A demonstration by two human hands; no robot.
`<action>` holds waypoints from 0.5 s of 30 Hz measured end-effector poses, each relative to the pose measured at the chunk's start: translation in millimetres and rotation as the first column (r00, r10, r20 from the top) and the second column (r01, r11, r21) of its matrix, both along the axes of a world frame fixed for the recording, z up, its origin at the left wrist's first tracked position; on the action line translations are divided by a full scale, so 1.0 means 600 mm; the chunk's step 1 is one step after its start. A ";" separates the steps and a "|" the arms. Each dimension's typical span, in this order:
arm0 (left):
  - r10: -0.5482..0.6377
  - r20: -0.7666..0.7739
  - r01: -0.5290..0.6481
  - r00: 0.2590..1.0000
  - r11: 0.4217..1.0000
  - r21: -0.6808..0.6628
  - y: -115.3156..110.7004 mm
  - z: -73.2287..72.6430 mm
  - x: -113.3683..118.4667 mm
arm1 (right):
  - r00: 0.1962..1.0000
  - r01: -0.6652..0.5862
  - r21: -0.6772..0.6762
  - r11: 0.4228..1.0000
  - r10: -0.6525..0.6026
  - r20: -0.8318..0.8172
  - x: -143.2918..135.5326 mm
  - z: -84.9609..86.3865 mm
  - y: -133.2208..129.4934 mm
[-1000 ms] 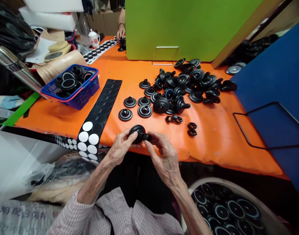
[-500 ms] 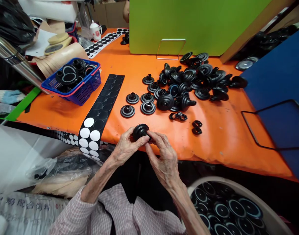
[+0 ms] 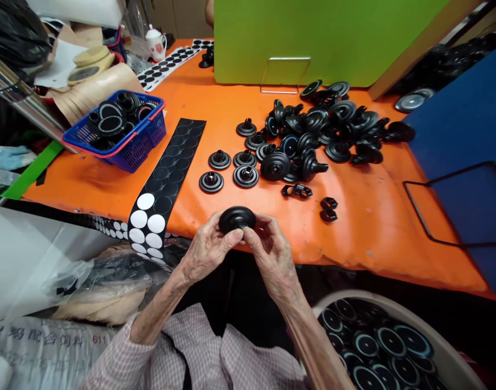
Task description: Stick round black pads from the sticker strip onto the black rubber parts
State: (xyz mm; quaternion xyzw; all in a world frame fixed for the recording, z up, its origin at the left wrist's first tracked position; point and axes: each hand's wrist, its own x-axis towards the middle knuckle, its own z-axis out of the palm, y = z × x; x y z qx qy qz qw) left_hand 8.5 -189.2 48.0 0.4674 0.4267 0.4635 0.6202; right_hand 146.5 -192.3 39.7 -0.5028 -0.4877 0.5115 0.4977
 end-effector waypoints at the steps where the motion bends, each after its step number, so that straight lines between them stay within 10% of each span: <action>1: 0.001 0.003 -0.001 1.000 1.000 0.006 -0.001 -0.001 0.000 | 1.000 -0.014 0.002 1.000 0.014 -0.003 -0.002 -0.001 0.000; 15: 0.028 0.061 -0.016 0.998 0.982 -0.188 0.013 0.001 -0.015 | 0.944 0.027 0.249 0.968 -0.107 0.313 -0.011 -0.007 -0.012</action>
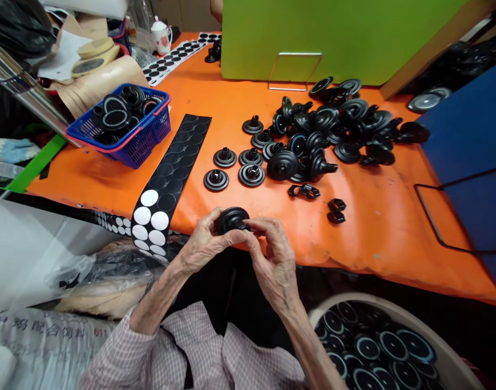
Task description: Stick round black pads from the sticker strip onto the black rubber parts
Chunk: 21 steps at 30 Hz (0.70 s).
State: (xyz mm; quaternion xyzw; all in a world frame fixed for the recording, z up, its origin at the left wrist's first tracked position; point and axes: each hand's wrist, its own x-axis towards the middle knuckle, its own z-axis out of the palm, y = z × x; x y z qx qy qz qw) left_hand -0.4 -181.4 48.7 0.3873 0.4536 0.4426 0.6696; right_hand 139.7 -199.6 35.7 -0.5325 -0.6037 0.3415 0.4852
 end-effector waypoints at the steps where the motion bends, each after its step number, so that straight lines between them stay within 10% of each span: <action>1: -0.008 0.026 0.008 1.000 1.000 -0.001 0.000 0.000 0.001 | 0.999 0.026 -0.019 0.999 -0.027 -0.042 -0.003 0.000 0.000; 21: 0.026 -0.126 0.001 0.992 0.978 0.210 -0.012 0.001 0.006 | 0.916 -0.107 -0.261 0.959 -0.007 -0.401 -0.009 -0.001 0.005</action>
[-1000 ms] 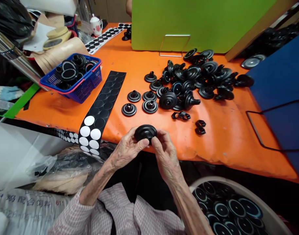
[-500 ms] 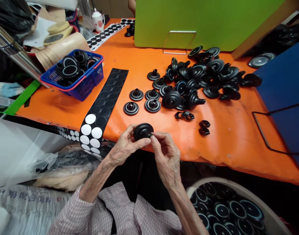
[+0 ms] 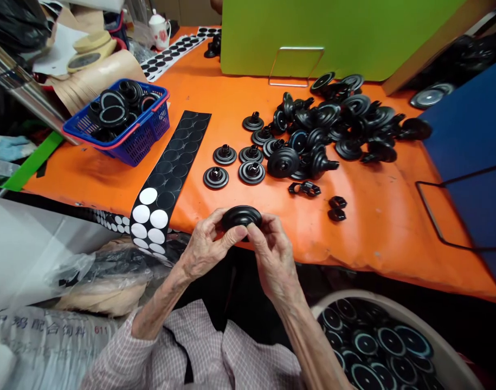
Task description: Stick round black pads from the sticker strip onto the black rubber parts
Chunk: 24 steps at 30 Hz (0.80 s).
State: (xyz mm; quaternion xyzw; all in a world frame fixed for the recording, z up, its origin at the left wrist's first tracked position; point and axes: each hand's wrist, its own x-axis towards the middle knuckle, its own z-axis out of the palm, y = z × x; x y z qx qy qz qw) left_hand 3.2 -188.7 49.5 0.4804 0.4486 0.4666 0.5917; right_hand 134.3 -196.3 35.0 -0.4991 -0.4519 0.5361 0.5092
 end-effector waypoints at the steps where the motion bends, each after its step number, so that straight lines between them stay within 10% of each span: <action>1: 0.033 -0.020 -0.033 0.999 0.999 -0.010 -0.001 0.000 0.001 | 1.000 0.003 -0.001 1.000 -0.003 -0.014 -0.003 -0.002 0.001; 11: 0.096 0.187 -0.034 0.978 0.949 -0.312 0.016 -0.005 -0.007 | 0.923 -0.105 0.159 0.982 0.036 0.384 0.016 0.004 0.011; 17: 0.111 0.105 -0.079 0.988 0.958 -0.274 0.017 -0.005 -0.006 | 0.722 -0.431 0.419 0.799 0.027 0.691 0.032 0.014 0.026; 24: 0.134 0.111 -0.095 0.985 0.947 -0.307 0.015 -0.019 0.005 | 0.744 -0.221 0.528 0.820 -0.208 0.635 0.002 -0.017 0.024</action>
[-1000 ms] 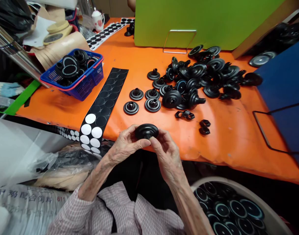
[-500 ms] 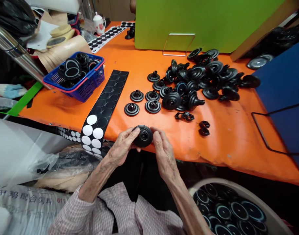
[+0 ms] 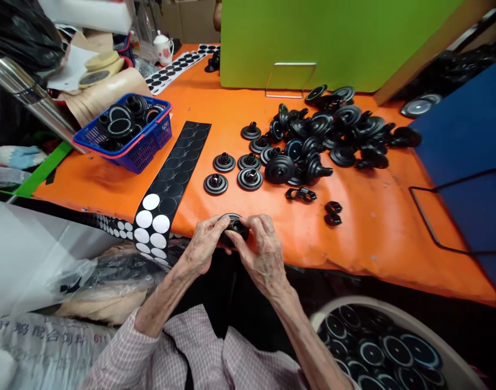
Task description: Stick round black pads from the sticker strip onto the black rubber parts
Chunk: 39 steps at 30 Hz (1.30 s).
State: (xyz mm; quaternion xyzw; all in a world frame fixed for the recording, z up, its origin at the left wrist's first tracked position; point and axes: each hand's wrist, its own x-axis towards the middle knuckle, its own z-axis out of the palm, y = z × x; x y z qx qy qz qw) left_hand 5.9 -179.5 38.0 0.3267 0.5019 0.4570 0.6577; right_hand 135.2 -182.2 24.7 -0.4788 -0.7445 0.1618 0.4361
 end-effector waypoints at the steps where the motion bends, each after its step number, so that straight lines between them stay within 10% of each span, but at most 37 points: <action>1: -0.013 -0.023 0.013 1.000 1.000 0.003 0.002 0.000 0.000 | 1.000 0.028 -0.001 1.000 -0.028 -0.014 -0.003 -0.004 -0.001; 5: -0.185 -0.405 0.210 0.895 0.977 0.019 0.025 0.019 -0.009 | 0.990 0.115 -0.073 0.991 -0.120 -0.068 -0.006 -0.018 0.009; 10: 0.235 -0.934 0.102 0.269 0.957 0.270 0.099 0.035 -0.025 | 0.988 0.153 -0.105 0.983 -0.153 0.001 0.004 -0.025 0.048; 13: 0.251 -0.959 0.210 0.135 0.938 0.275 0.139 0.011 -0.031 | 0.964 0.252 -0.077 0.965 -0.243 0.105 0.036 -0.022 0.077; 17: 0.264 -0.940 0.301 0.218 0.898 0.322 0.154 -0.018 -0.044 | 0.754 0.516 0.056 0.855 -0.484 0.444 0.093 -0.019 0.117; 20: 0.289 -0.882 0.149 0.373 0.919 0.365 0.144 -0.013 -0.058 | 0.672 0.504 0.105 0.858 -0.465 0.576 0.112 -0.023 0.135; 26: 0.068 -0.248 -0.069 0.966 0.998 0.004 0.082 0.029 -0.066 | 0.751 0.287 0.091 0.954 -0.282 0.597 0.113 -0.038 0.102; 33: -0.037 0.074 0.045 0.997 0.993 -0.110 0.010 0.040 -0.042 | 0.900 0.167 -0.046 0.985 -0.133 0.414 0.126 -0.048 0.091; 39: -0.021 0.099 0.027 0.995 0.998 -0.061 -0.003 0.044 -0.028 | 0.997 0.038 -0.207 0.978 -0.023 0.075 0.090 0.017 0.044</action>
